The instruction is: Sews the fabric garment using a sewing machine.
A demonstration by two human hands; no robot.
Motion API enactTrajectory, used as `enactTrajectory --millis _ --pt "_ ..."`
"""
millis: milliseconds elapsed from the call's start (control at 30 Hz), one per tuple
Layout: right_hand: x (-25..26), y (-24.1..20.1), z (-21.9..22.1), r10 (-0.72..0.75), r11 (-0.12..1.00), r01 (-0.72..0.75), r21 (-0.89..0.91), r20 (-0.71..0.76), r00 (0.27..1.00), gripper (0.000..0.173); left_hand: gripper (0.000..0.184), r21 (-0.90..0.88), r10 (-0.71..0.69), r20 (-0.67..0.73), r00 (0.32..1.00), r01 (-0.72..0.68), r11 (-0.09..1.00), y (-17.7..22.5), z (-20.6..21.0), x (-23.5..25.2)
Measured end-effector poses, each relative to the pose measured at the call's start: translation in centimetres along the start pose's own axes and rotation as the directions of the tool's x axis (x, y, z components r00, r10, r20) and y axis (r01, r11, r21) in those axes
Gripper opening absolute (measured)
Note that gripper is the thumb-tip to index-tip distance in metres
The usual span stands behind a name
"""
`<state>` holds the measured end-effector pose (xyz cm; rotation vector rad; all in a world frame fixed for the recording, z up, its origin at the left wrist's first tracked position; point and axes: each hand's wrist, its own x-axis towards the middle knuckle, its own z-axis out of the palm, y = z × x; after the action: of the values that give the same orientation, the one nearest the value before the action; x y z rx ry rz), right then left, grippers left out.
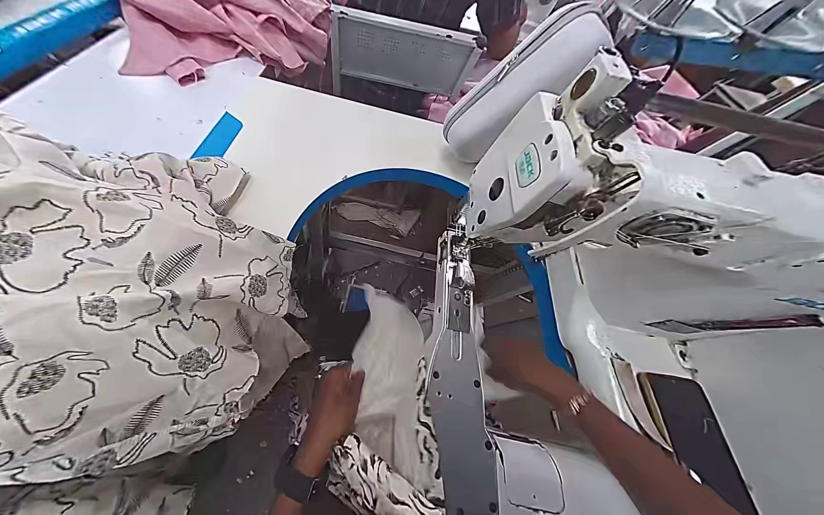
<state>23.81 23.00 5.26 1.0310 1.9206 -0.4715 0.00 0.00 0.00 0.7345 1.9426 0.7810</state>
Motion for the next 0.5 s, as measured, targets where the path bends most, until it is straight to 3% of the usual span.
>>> enactTrajectory --millis 67,100,133,200,267,300,333,367,433,500 --pt "-2.9 0.3 0.3 0.012 0.984 0.018 0.178 -0.163 0.987 0.036 0.035 0.045 -0.051 0.254 0.966 0.04 0.998 -0.7 0.8 1.3" --pt "-4.5 -0.5 0.1 0.006 0.939 0.116 0.324 -0.352 0.936 0.032 0.034 0.003 0.016 0.263 0.965 -0.017 1.0 0.5 0.6 1.7" --pt "-5.7 -2.0 -0.3 0.013 0.86 0.277 0.427 -0.563 0.826 0.034 0.032 -0.097 0.149 0.207 0.967 -0.131 0.987 2.9 0.2 1.7" --pt "-7.5 -5.8 0.0 -0.041 0.724 0.618 0.308 -0.874 0.484 0.049 0.03 -0.372 0.428 0.14 0.893 -0.353 0.858 9.1 0.0 0.0" --pt "-7.9 -7.7 1.9 -0.183 0.712 0.701 -0.034 -0.973 0.139 0.038 0.04 -0.586 0.529 0.343 0.776 -0.263 0.767 12.6 0.0 -2.5" --pt "-7.7 -7.4 2.6 -0.253 0.729 0.663 -0.17 -0.967 0.031 0.027 0.035 -0.643 0.52 0.461 0.719 -0.134 0.754 12.9 0.3 -2.8" --pt "-7.3 -6.8 3.0 -0.299 0.753 0.605 -0.258 -0.954 -0.034 0.016 0.035 -0.658 0.526 0.516 0.676 -0.08 0.749 12.7 0.4 -2.3" --pt "-6.9 -6.5 3.1 -0.319 0.769 0.566 -0.297 -0.946 -0.063 0.014 0.035 -0.654 0.546 0.451 0.706 -0.155 0.741 12.5 0.3 -1.4" --pt "-6.6 -7.1 2.9 -0.318 0.779 0.547 -0.306 -0.945 -0.076 0.015 0.023 -0.389 0.585 0.037 0.81 -0.527 0.755 13.3 0.7 1.3" --pt "-6.6 -7.8 3.0 -0.306 0.778 0.554 -0.295 -0.949 -0.077 0.015 0.024 -0.047 0.635 -0.248 0.732 -0.663 0.747 14.2 2.6 4.3"
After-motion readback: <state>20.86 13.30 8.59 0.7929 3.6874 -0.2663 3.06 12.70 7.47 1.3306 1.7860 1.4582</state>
